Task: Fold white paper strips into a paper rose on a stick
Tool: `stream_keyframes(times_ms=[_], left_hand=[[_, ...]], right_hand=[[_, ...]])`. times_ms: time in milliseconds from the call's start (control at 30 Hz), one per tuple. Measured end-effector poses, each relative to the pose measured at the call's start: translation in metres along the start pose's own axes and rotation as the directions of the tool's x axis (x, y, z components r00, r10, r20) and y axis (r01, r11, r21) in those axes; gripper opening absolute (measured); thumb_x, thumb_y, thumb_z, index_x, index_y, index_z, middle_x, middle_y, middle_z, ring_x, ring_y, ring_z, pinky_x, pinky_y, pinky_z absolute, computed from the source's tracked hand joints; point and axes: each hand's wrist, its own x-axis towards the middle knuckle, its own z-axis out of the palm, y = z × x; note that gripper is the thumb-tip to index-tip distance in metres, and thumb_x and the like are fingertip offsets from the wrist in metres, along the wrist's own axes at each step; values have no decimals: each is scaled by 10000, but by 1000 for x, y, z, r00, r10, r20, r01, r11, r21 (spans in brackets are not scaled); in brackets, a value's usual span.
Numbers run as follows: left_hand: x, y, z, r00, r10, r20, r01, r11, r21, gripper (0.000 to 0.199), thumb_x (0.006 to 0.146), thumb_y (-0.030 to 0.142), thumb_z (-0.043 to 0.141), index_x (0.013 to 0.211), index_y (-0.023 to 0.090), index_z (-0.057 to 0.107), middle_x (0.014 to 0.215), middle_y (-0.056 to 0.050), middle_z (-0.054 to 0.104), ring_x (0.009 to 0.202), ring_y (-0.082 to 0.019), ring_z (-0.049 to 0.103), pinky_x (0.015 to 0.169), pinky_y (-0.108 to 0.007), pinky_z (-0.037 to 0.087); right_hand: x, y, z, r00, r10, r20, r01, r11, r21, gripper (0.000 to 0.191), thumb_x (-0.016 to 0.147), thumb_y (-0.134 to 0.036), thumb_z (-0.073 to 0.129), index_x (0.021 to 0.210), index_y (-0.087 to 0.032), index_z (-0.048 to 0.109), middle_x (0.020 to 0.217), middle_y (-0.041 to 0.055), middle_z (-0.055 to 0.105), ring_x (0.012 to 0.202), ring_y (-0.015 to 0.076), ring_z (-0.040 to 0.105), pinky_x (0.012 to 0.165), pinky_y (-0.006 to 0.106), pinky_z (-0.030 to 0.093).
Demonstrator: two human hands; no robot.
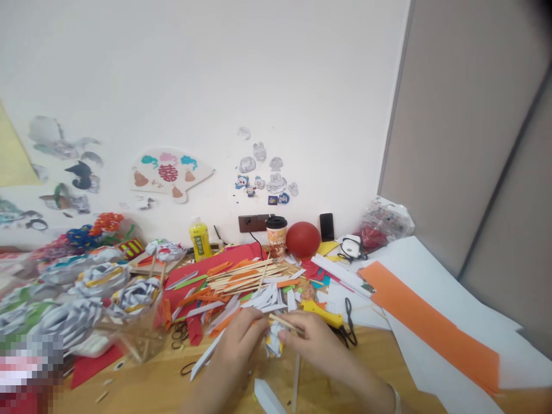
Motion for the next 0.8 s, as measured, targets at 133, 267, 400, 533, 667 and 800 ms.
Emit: stream_keyframes(times_ms=[133, 267, 400, 533, 667, 800], left_hand=[[0, -1, 0, 1000, -12, 0, 11, 999, -38, 174, 870, 148, 367, 911, 189, 531, 925, -68, 537, 871, -162, 509, 755, -265, 439], [6, 5, -7, 992, -20, 124, 36, 991, -125, 201, 881, 168, 341, 848, 192, 538, 892, -58, 536, 839, -153, 510, 744, -258, 442], [11, 8, -9, 973, -108, 203, 151, 966, -210, 184, 869, 180, 374, 778, 194, 534, 837, -32, 559, 794, -139, 530, 716, -242, 455], [7, 0, -1, 986, -157, 59, 165, 971, -170, 64, 838, 216, 478, 797, 192, 521, 775, -9, 567, 733, -136, 545, 662, -235, 458], [0, -10, 4, 997, 0, -71, -8, 994, -108, 73, 844, 189, 475, 862, 197, 545, 824, -28, 583, 811, -150, 558, 719, -251, 455], [-2, -10, 5, 999, 29, -46, -34, 993, -111, 126, 855, 175, 456, 949, 210, 532, 877, -35, 591, 848, -145, 562, 743, -245, 458]], right_hand=[[0, -2, -2, 1000, -4, -1, 4, 999, -34, 277, 824, -270, 501, 1081, -258, 603, 1002, 13, 635, 901, 175, 566, 786, 257, 406], [-1, -3, -3, 1000, -29, 12, 30, 993, -112, 257, 813, -248, 508, 1043, -243, 623, 988, 18, 634, 897, 173, 560, 797, 257, 398], [0, -1, -5, 999, -32, 14, 33, 991, -130, 233, 828, -233, 487, 1008, -239, 634, 915, 15, 630, 839, 162, 561, 738, 239, 406], [0, 0, -6, 1000, -16, 11, 16, 998, -66, 249, 846, -270, 474, 1043, -236, 622, 914, 24, 630, 839, 172, 561, 719, 245, 408], [0, -2, -7, 1000, -22, 11, 22, 1000, 1, 252, 852, -280, 470, 1050, -240, 620, 952, 23, 633, 875, 181, 559, 749, 258, 405], [0, -3, -7, 999, -35, 7, 35, 999, 21, 232, 852, -292, 466, 984, -219, 642, 916, 23, 638, 848, 181, 558, 730, 258, 407]])
